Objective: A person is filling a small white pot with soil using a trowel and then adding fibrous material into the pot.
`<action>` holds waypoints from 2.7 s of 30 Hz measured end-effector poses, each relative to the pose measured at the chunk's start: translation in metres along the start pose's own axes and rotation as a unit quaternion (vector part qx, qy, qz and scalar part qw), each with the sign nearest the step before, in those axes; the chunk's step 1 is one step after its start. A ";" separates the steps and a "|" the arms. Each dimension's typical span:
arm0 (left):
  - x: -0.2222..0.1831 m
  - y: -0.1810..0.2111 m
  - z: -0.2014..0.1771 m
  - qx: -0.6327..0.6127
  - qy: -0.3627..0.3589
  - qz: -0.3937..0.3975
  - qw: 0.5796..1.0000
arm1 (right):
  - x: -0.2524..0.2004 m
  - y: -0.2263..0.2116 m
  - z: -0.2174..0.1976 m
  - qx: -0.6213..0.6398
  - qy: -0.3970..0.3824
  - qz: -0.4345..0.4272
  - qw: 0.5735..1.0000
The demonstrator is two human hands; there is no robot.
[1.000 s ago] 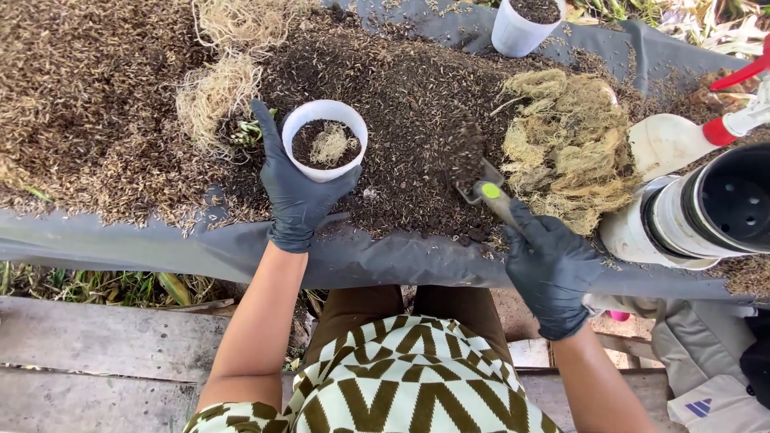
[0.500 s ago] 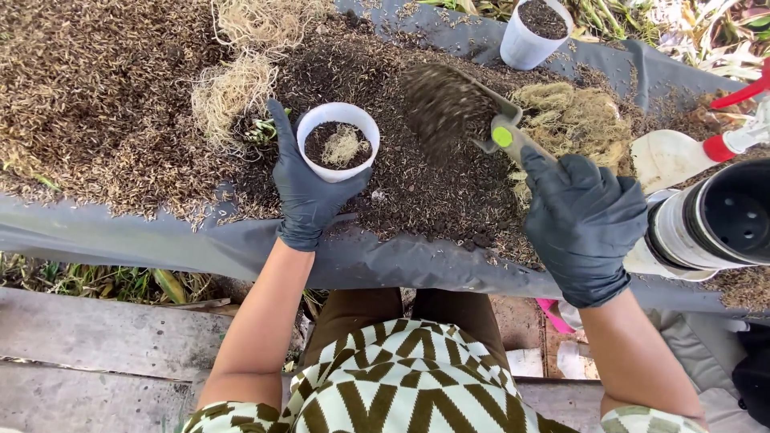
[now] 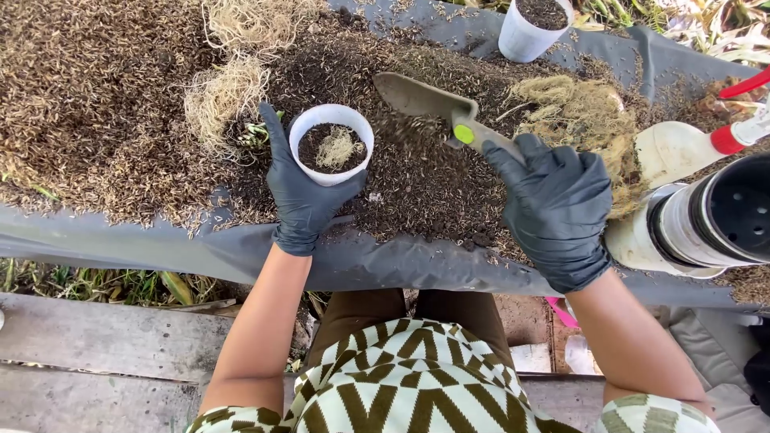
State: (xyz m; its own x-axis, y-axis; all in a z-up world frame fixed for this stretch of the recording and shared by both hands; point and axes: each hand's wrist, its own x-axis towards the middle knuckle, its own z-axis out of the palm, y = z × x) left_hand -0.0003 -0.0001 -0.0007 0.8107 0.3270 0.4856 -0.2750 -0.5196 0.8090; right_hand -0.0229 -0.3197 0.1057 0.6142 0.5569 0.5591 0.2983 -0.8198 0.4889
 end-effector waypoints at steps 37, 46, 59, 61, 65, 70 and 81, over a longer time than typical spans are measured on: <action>0.001 -0.003 -0.002 0.028 0.006 0.064 0.998 | -0.020 0.039 -0.061 -0.040 -0.060 0.021 0.997; 0.002 0.003 -0.002 0.044 0.002 0.078 0.996 | -0.084 0.074 -0.092 0.183 -0.183 0.144 0.955; 0.002 0.008 -0.006 0.050 -0.036 0.014 0.998 | -0.086 0.003 -0.016 0.326 -0.097 0.190 0.921; 0.002 0.007 -0.005 0.043 -0.033 0.019 0.998 | -0.093 -0.004 -0.011 0.277 -0.080 0.181 0.940; 0.004 0.010 -0.004 -0.097 -0.026 -0.007 0.995 | -0.114 -0.015 0.007 0.330 -0.033 0.253 0.909; 0.002 0.005 -0.004 -0.047 -0.031 0.016 0.998 | -0.100 -0.008 -0.005 0.392 -0.049 0.263 0.880; 0.003 0.010 0.000 -0.024 -0.031 0.049 0.998 | -0.104 0.022 -0.001 0.352 -0.090 0.269 0.892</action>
State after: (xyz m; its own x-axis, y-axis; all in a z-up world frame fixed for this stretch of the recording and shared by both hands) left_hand -0.0004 -0.0041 0.0093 0.8095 0.2260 0.5419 -0.3770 -0.5075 0.7748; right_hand -0.0814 -0.3959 0.0590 0.8953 0.0796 0.4384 0.2710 -0.8782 -0.3940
